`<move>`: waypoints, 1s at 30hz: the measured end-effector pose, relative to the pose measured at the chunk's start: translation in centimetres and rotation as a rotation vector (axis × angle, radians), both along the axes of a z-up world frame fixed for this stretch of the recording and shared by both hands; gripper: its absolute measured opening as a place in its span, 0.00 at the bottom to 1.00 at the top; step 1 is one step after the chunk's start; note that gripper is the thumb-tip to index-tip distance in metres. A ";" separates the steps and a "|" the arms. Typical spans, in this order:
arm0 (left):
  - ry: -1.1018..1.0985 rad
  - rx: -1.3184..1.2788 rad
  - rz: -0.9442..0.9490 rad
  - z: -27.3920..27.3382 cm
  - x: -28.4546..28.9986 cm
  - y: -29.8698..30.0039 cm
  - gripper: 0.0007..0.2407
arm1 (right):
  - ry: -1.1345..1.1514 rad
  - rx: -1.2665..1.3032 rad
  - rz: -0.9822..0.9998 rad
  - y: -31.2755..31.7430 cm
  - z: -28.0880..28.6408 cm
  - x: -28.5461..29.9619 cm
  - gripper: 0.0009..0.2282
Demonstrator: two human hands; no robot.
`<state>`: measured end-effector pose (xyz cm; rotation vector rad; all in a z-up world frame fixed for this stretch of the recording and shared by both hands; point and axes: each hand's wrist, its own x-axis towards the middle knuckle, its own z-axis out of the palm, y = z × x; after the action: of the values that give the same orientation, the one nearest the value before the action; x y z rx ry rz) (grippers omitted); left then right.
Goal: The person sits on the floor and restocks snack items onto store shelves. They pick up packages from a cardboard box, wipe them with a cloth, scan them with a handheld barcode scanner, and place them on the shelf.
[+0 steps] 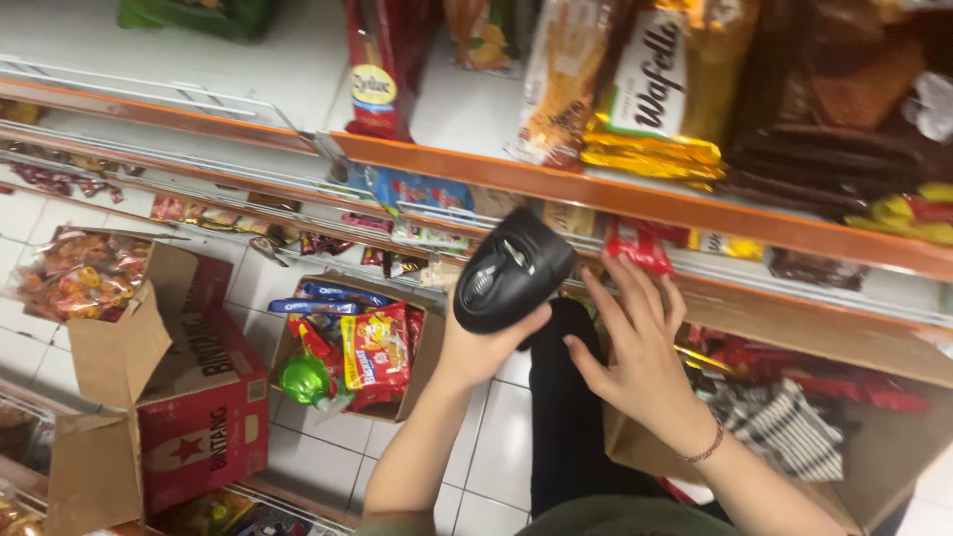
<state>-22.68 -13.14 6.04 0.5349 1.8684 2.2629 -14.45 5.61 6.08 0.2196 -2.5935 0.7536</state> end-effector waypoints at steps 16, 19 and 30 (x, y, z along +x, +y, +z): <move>-0.195 -0.253 -0.381 -11.1 14.6 7.4 0.09 | -0.346 0.221 -0.403 14.1 -12.4 16.3 0.34; -0.329 -0.196 -0.417 -13.5 17.3 9.4 0.07 | -0.444 0.272 -0.424 17.2 -14.6 17.5 0.35; -0.124 -0.670 -0.223 -16.8 18.1 16.7 0.19 | -0.567 -0.017 -0.114 20.4 -14.4 21.9 0.39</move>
<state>-4.54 3.56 -10.73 0.4447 2.1973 1.3738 7.42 25.98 -8.28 -0.1759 -3.0889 0.8976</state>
